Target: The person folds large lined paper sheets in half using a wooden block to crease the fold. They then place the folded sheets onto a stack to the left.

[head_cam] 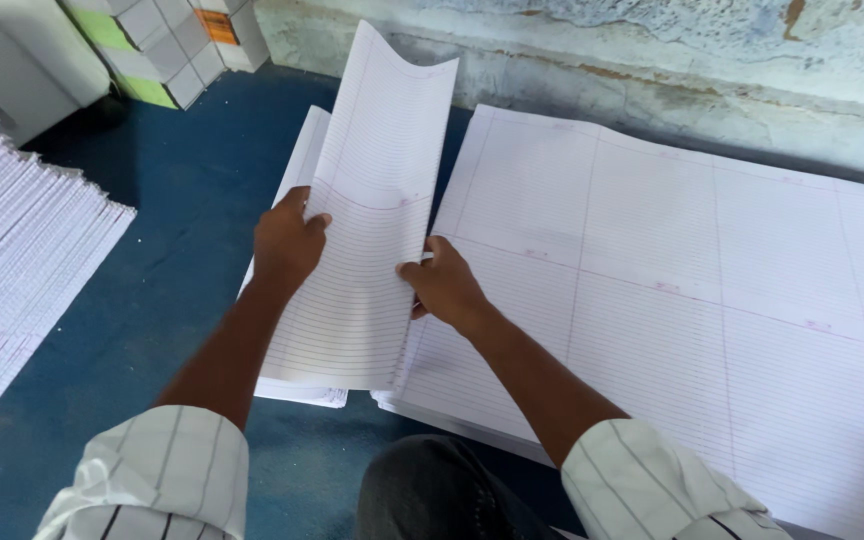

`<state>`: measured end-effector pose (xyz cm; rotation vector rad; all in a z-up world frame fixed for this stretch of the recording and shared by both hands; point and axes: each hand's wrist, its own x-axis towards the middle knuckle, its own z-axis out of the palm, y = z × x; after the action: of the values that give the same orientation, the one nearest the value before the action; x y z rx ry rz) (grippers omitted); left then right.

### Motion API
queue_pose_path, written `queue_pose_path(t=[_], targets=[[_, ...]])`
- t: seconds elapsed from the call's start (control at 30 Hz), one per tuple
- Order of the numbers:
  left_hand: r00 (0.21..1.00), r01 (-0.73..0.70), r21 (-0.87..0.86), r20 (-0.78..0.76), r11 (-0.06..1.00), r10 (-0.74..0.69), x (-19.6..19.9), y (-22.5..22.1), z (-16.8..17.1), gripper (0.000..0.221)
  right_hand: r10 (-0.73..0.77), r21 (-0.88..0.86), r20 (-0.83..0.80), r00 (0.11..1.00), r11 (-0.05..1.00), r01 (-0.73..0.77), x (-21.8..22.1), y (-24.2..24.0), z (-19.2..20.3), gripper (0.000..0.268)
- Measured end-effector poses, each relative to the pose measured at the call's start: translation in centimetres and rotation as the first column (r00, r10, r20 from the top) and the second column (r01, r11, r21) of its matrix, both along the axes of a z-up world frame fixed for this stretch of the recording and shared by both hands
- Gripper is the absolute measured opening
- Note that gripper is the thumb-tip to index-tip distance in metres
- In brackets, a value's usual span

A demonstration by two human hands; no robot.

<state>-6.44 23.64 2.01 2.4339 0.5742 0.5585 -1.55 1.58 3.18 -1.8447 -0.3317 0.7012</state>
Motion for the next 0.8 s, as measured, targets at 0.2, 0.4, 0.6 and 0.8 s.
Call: queue_pose_path(t=[0.2,0.4,0.6,0.8], targets=[[0.989,-0.109,-0.032,-0.106,0.994,0.105,-0.8,2.4,-1.3,0.05,0.05,-0.051,-0.046,0.998,0.997,-0.052,-0.3,3.1,-2.0,0.062],[0.966,-0.158,-0.046,-0.213,0.986,0.145,-1.8,3.9,-2.1,0.05,0.09,0.017,-0.069,0.994,0.996,-0.089,-1.3,5.6,-4.7,0.063],[0.968,-0.152,0.019,-0.2,0.988,0.152,-2.4,5.6,-3.6,0.048,0.124,-0.028,-0.055,0.991,0.992,-0.126,-2.1,7.6,-6.7,0.063],[0.942,-0.201,0.014,-0.272,0.979,0.198,-3.1,7.0,-5.6,0.049,0.151,0.016,-0.058,0.987,0.988,-0.151,-3.1,9.1,-8.2,0.061]])
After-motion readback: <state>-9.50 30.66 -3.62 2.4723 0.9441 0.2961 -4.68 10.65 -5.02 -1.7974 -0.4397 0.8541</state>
